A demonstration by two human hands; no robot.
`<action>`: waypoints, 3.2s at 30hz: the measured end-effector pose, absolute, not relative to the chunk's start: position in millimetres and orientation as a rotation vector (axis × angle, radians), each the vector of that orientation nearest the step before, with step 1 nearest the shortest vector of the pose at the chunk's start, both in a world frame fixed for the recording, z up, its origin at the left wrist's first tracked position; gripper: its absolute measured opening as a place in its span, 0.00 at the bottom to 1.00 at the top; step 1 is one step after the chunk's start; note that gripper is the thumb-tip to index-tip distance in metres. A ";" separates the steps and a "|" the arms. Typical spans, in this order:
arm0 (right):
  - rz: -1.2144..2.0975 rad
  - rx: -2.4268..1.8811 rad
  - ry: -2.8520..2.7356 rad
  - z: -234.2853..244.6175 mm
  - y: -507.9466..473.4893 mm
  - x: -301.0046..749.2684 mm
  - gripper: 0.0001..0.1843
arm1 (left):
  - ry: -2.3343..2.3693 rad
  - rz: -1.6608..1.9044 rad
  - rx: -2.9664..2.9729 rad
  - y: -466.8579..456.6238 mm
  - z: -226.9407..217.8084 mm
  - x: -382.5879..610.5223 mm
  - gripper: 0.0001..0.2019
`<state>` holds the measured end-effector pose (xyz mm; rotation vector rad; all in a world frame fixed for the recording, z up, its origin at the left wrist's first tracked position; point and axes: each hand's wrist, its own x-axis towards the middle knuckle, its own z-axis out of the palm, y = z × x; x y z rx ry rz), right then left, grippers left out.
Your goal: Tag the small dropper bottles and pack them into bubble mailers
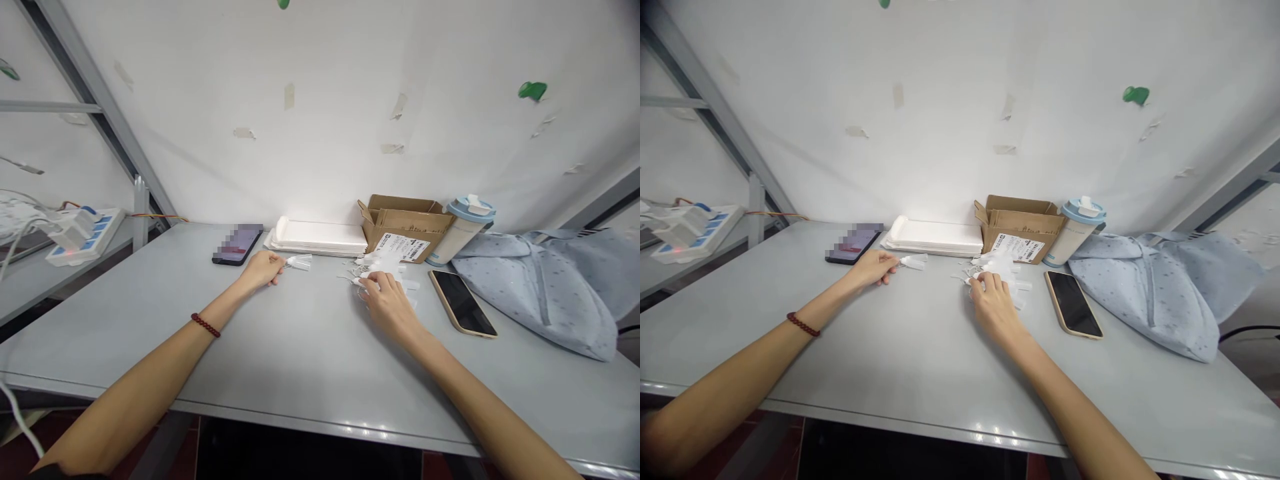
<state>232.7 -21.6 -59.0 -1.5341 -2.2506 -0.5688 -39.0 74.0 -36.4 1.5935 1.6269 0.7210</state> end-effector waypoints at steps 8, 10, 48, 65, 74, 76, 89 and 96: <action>-0.560 -1.589 -2.252 -60.8 -21.7 231.8 0.13 | 1.767 0.776 1.922 67.2 -29.9 -37.8 0.15; -0.548 -1.596 -2.257 -61.2 -21.7 231.3 0.13 | 1.761 0.768 2.011 64.9 -30.9 -36.1 0.15; -0.182 -1.168 -2.174 -48.3 -43.0 205.0 0.12 | 0.983 0.590 1.855 9.7 -31.8 4.8 0.17; -0.023 -1.246 -2.157 -50.9 -42.2 205.1 0.14 | 0.984 0.629 1.815 7.0 -26.7 6.0 0.13; 0.064 -1.198 -2.207 -57.3 -43.8 201.6 0.12 | 0.934 0.544 1.913 7.9 -36.7 5.3 0.13; 0.088 -1.201 -2.210 -57.8 -43.6 201.6 0.12 | 0.934 0.540 1.929 8.2 -38.0 5.4 0.13; 0.156 -1.222 -2.213 -57.2 -44.0 202.6 0.13 | 0.929 0.547 1.894 9.4 -39.3 5.5 0.12; 0.164 -1.224 -2.215 -58.1 -43.2 202.9 0.13 | 0.925 0.555 1.890 8.8 -39.8 5.5 0.12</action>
